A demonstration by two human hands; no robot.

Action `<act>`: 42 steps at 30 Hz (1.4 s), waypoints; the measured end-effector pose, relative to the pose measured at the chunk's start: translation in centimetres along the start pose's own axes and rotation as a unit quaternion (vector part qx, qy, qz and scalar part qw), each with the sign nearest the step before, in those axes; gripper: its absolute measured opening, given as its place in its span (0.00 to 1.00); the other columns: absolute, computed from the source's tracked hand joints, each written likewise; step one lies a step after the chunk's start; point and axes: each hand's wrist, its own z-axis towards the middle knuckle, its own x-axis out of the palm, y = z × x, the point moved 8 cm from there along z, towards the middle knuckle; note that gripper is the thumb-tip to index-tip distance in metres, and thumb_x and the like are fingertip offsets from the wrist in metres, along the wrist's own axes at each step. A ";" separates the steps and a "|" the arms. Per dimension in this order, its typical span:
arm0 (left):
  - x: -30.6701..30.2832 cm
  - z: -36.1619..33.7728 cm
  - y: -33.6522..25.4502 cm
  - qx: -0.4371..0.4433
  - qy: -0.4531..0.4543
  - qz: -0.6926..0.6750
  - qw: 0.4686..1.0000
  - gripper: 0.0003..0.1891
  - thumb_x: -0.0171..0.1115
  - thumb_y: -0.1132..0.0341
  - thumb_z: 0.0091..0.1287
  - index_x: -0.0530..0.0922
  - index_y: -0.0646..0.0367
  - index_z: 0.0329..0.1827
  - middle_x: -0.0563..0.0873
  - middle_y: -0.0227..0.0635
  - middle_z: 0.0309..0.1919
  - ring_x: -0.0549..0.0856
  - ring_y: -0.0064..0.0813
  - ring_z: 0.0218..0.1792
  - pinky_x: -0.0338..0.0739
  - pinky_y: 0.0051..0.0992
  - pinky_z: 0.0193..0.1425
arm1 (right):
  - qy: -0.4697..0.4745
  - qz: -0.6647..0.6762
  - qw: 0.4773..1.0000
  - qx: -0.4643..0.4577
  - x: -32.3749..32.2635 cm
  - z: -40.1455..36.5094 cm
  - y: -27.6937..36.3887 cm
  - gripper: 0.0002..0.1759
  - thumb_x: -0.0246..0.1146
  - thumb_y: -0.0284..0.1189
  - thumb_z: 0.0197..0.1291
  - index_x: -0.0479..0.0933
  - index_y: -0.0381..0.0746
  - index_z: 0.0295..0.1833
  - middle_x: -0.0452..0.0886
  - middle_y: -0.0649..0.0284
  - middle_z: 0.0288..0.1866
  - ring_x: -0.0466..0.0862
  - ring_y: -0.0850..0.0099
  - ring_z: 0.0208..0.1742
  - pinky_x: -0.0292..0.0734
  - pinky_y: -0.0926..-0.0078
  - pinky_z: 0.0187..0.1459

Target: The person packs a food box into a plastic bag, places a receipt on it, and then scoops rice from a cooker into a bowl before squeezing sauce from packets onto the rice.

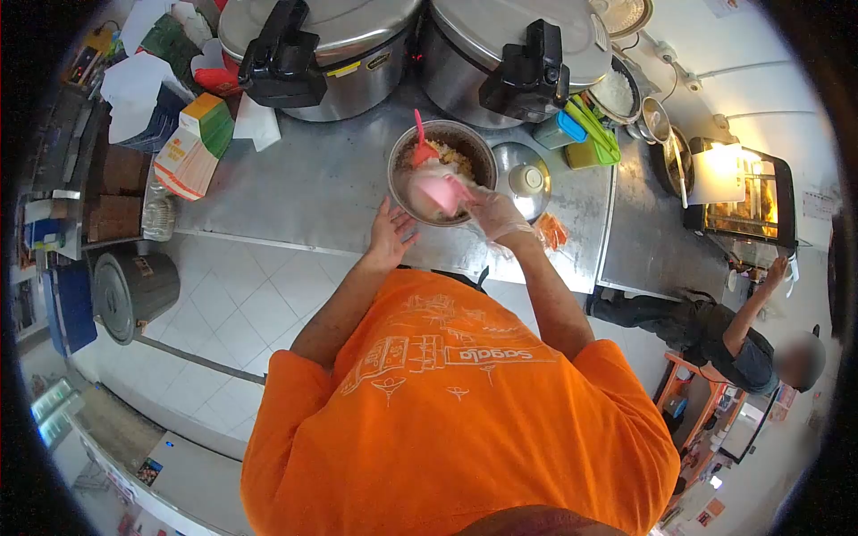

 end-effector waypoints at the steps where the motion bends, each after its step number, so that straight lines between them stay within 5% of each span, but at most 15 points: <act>1: 0.2 0.1 0.1 0.011 -0.010 0.022 1.000 0.38 0.46 0.34 0.70 0.62 0.57 0.69 0.70 0.40 0.62 0.68 0.35 0.66 0.61 0.45 0.69 | 0.010 -0.049 0.998 -0.030 1.3 0.3 -0.3 0.19 0.55 0.36 0.69 0.75 0.48 0.64 0.83 0.50 0.52 0.83 0.50 0.50 0.78 0.59 0.49; 5: 0.2 0.8 0.4 0.037 -0.050 0.072 0.996 0.26 0.46 0.42 0.74 0.69 0.55 0.61 0.74 0.36 0.56 0.71 0.32 0.62 0.67 0.42 0.61 | 0.038 -0.218 0.975 -0.004 5.3 3.4 -2.3 0.21 0.51 0.32 0.69 0.71 0.45 0.67 0.84 0.45 0.41 0.85 0.48 0.39 0.82 0.56 0.41; 6: 0.2 0.9 0.2 0.039 -0.035 0.071 0.996 0.25 0.48 0.44 0.73 0.69 0.55 0.59 0.74 0.36 0.54 0.72 0.31 0.61 0.68 0.41 0.60 | -0.044 -0.149 0.988 0.016 3.5 3.2 -3.0 0.21 0.50 0.29 0.69 0.69 0.42 0.66 0.84 0.47 0.36 0.86 0.53 0.35 0.83 0.57 0.36; 10: -0.4 1.7 -0.5 0.076 -0.022 0.123 0.989 0.15 0.54 0.55 0.74 0.71 0.55 0.55 0.77 0.35 0.48 0.79 0.32 0.55 0.73 0.38 0.55 | -0.102 -0.256 0.960 0.050 -1.0 3.0 -3.8 0.16 0.50 0.33 0.70 0.72 0.40 0.59 0.83 0.47 0.40 0.86 0.52 0.36 0.82 0.52 0.33; 13: -0.3 4.6 -0.6 0.126 -0.001 0.164 0.978 0.14 0.59 0.63 0.72 0.70 0.58 0.55 0.79 0.36 0.44 0.87 0.30 0.39 0.81 0.32 0.40 | -0.022 -0.198 0.975 0.102 -5.9 1.7 1.5 0.24 0.52 0.31 0.68 0.63 0.41 0.69 0.84 0.49 0.41 0.87 0.54 0.43 0.84 0.61 0.41; 14: 0.4 4.7 -1.1 0.160 -0.002 0.186 0.969 0.13 0.58 0.65 0.72 0.69 0.60 0.54 0.79 0.38 0.43 0.87 0.31 0.36 0.82 0.31 0.36 | -0.073 -0.250 0.964 -0.051 -2.1 3.3 -0.1 0.20 0.54 0.28 0.64 0.73 0.32 0.59 0.85 0.50 0.42 0.87 0.56 0.42 0.84 0.63 0.42; 17: 1.6 4.6 -1.5 0.224 -0.007 0.229 0.947 0.09 0.55 0.71 0.73 0.66 0.64 0.50 0.78 0.43 0.40 0.88 0.32 0.29 0.86 0.29 0.29 | 0.099 -0.385 0.912 -0.096 5.7 3.9 1.2 0.15 0.55 0.27 0.62 0.81 0.31 0.48 0.85 0.52 0.43 0.87 0.57 0.43 0.84 0.65 0.43; 19: 1.7 5.1 -1.6 0.221 -0.012 0.224 0.949 0.08 0.54 0.73 0.73 0.64 0.64 0.47 0.77 0.43 0.39 0.88 0.34 0.27 0.87 0.29 0.27 | 0.032 -0.350 0.934 -0.064 5.4 5.7 -3.1 0.14 0.54 0.29 0.66 0.80 0.35 0.50 0.85 0.52 0.43 0.87 0.57 0.41 0.83 0.61 0.44; 21: 1.6 5.0 -1.4 0.217 -0.008 0.219 0.951 0.08 0.53 0.74 0.73 0.63 0.64 0.46 0.77 0.43 0.39 0.88 0.35 0.27 0.88 0.29 0.28 | 0.021 -0.291 0.956 0.014 4.9 6.8 -7.0 0.14 0.54 0.28 0.65 0.80 0.35 0.50 0.86 0.53 0.42 0.88 0.56 0.42 0.84 0.60 0.43; 22: 1.7 5.0 -1.6 0.218 -0.003 0.217 0.952 0.08 0.53 0.74 0.72 0.62 0.64 0.46 0.77 0.43 0.38 0.88 0.36 0.28 0.88 0.29 0.28 | -0.005 -0.225 0.969 0.098 -1.0 4.9 -2.4 0.14 0.53 0.29 0.66 0.80 0.35 0.50 0.86 0.51 0.43 0.88 0.54 0.43 0.84 0.59 0.42; 28: 1.4 4.6 -1.1 0.161 0.027 0.129 0.978 0.11 0.57 0.72 0.71 0.63 0.63 0.47 0.76 0.41 0.39 0.86 0.35 0.31 0.89 0.34 0.36 | -0.029 -0.324 0.944 0.062 -4.2 5.7 -3.4 0.14 0.54 0.31 0.66 0.81 0.36 0.48 0.86 0.46 0.44 0.88 0.53 0.44 0.84 0.58 0.42; 35: 0.4 4.0 -1.9 0.152 0.029 0.143 0.978 0.10 0.59 0.70 0.72 0.66 0.63 0.44 0.76 0.41 0.39 0.85 0.35 0.32 0.89 0.34 0.39 | 0.198 -0.327 0.924 -0.023 3.1 4.0 -3.6 0.19 0.50 0.38 0.70 0.84 0.38 0.46 0.86 0.48 0.38 0.88 0.57 0.42 0.82 0.62 0.42; 36: 0.4 3.7 -2.2 0.147 0.029 0.159 0.976 0.10 0.59 0.70 0.72 0.66 0.63 0.43 0.76 0.41 0.39 0.86 0.35 0.33 0.89 0.34 0.38 | 0.151 -0.261 0.953 -0.031 3.6 4.2 -3.1 0.19 0.50 0.38 0.69 0.81 0.39 0.52 0.86 0.47 0.37 0.88 0.55 0.40 0.82 0.60 0.39; 40: 0.8 3.7 -2.4 0.150 0.031 0.188 0.970 0.09 0.58 0.70 0.72 0.67 0.63 0.41 0.77 0.41 0.38 0.88 0.35 0.33 0.90 0.34 0.37 | 0.057 -0.382 0.920 -0.071 4.6 5.5 -1.7 0.20 0.51 0.31 0.66 0.75 0.41 0.62 0.85 0.49 0.32 0.87 0.54 0.36 0.82 0.56 0.37; 42: 0.8 3.7 -2.1 0.154 0.036 0.187 0.970 0.09 0.59 0.70 0.71 0.67 0.63 0.43 0.77 0.40 0.38 0.87 0.35 0.33 0.89 0.34 0.39 | -0.020 -0.325 0.944 -0.048 4.7 7.1 -2.1 0.20 0.51 0.30 0.65 0.74 0.39 0.61 0.85 0.49 0.34 0.87 0.53 0.36 0.82 0.56 0.37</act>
